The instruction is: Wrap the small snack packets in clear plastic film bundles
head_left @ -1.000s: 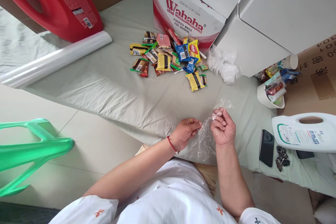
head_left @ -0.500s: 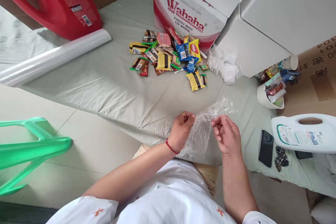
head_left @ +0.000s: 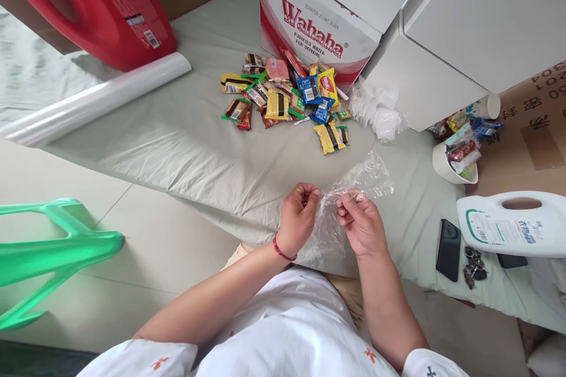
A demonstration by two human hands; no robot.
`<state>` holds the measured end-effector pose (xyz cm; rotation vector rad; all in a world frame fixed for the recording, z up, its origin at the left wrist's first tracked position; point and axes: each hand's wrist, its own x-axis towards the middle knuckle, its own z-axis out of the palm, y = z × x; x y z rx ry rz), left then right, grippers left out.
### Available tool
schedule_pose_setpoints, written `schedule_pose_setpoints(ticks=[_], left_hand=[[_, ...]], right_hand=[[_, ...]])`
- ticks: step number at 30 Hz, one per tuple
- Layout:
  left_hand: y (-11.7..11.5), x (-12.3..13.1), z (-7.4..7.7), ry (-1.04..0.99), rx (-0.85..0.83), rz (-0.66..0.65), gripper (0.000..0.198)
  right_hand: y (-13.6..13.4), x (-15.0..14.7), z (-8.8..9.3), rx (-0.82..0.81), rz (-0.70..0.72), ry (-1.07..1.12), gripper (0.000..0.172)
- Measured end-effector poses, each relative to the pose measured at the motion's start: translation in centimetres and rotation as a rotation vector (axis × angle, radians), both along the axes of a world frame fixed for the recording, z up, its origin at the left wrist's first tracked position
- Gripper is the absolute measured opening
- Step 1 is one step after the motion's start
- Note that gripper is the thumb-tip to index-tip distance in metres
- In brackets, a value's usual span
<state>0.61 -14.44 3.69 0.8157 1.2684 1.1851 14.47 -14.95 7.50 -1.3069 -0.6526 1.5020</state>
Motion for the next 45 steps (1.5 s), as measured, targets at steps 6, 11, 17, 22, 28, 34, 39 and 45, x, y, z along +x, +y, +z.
schedule_pose_setpoints(ticks=[6,11,17,22,28,34,39,45], left_hand=[[1.3,-2.0,-1.3,-0.144,-0.106,-0.054,0.026],[2.4,-3.9,-1.0,-0.198,-0.107,-0.036,0.031],[3.6,-6.1,-1.1,-0.209,-0.138,-0.026,0.035],[4.2,-7.8,-1.4,-0.151,-0.160,-0.040,0.030],[4.4,-8.9,-1.2,-0.086,-0.146,-0.076,0.029],[4.3,-9.4,-0.9,-0.067,-0.144,-0.125,0.030],[4.2,-10.0,-1.0,0.033,-0.132,-0.169,0.027],[3.7,-9.7,-1.5,0.522,0.023,0.008,0.020]], right_hand=[[-0.4,3.3,-0.4,-0.093,0.008,0.164,0.027],[-0.5,6.4,-0.4,-0.105,-0.037,0.240,0.024],[-0.3,9.4,-0.9,-0.108,0.018,0.191,0.026],[-0.1,11.1,-1.5,-0.172,0.042,0.019,0.029],[-0.2,13.0,-1.4,-0.191,0.081,-0.141,0.035],[-0.4,14.6,-1.0,-0.173,0.053,-0.156,0.033],[-0.3,14.4,-2.1,-0.212,0.040,-0.163,0.037],[0.2,12.7,-3.3,-0.217,0.049,-0.314,0.045]])
